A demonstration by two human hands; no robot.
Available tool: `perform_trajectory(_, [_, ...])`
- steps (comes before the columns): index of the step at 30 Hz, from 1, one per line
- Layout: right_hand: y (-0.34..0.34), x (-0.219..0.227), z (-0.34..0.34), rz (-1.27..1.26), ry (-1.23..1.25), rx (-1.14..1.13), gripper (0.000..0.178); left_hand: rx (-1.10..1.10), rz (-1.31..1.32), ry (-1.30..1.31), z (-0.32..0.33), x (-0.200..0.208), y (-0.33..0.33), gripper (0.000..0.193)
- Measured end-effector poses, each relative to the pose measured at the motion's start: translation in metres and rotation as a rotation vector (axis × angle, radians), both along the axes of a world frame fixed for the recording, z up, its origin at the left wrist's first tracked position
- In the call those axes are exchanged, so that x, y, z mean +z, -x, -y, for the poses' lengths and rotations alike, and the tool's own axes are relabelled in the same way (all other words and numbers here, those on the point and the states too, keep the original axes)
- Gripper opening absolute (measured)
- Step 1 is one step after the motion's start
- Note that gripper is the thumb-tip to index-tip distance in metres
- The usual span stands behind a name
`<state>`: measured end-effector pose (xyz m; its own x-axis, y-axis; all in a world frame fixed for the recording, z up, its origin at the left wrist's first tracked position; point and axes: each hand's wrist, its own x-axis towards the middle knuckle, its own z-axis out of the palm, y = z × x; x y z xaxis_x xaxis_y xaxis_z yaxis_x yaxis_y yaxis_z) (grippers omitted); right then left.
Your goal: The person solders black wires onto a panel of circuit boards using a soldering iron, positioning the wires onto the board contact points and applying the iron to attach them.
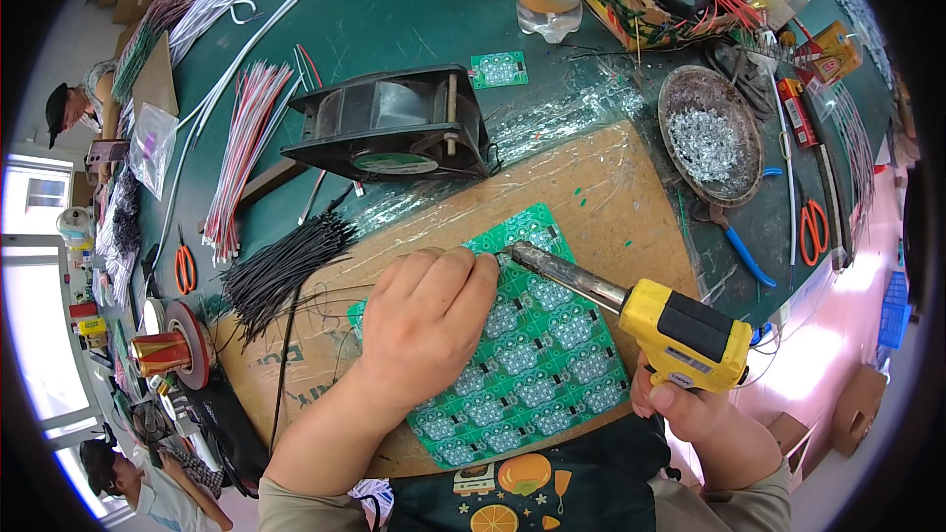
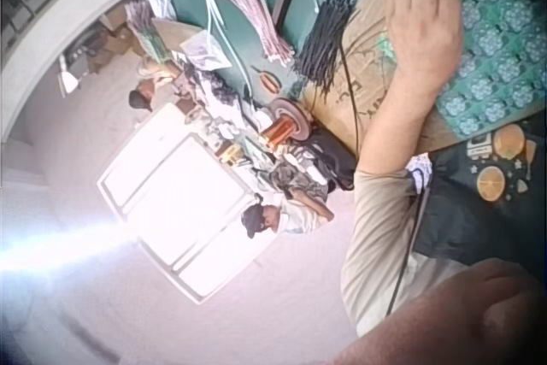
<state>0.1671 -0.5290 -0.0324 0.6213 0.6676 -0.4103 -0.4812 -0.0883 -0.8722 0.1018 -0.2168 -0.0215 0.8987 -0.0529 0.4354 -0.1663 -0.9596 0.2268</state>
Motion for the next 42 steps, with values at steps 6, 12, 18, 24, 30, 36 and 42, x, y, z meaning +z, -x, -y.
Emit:
perform_trajectory(6, [0.0003, 0.0018, 0.0047, -0.016, -0.023, -0.010, 0.067, -0.003, 0.009, 0.004, -0.0003, -0.0008, -0.0002, 0.037])
perform_trajectory(12, [0.0002, 0.0019, 0.0039, -0.036, -0.038, 0.011, 0.050, -0.002, 0.006, 0.002, -0.0003, -0.0012, 0.0002, 0.037])
perform_trajectory(18, [0.0010, 0.0007, 0.0033, -0.019, -0.017, -0.006, 0.067, -0.002, -0.002, 0.007, 0.0006, -0.0005, 0.0000, 0.037])
perform_trajectory(24, [0.0012, 0.0028, 0.0005, -0.012, -0.018, -0.019, 0.065, 0.001, -0.004, 0.004, 0.0001, -0.0002, 0.0007, 0.038])
perform_trajectory(30, [0.0012, -0.0002, 0.0029, -0.005, -0.021, -0.012, 0.062, 0.004, -0.007, -0.003, 0.0002, 0.0005, 0.0011, 0.037])
perform_trajectory(36, [0.0009, 0.0031, 0.0010, -0.025, -0.034, -0.032, 0.062, 0.004, -0.012, -0.003, -0.0003, -0.0004, 0.0007, 0.037])
perform_trajectory(42, [0.0007, 0.0020, 0.0005, -0.025, -0.031, -0.028, 0.063, -0.022, 0.010, -0.045, -0.0015, -0.0033, 0.0016, 0.036])
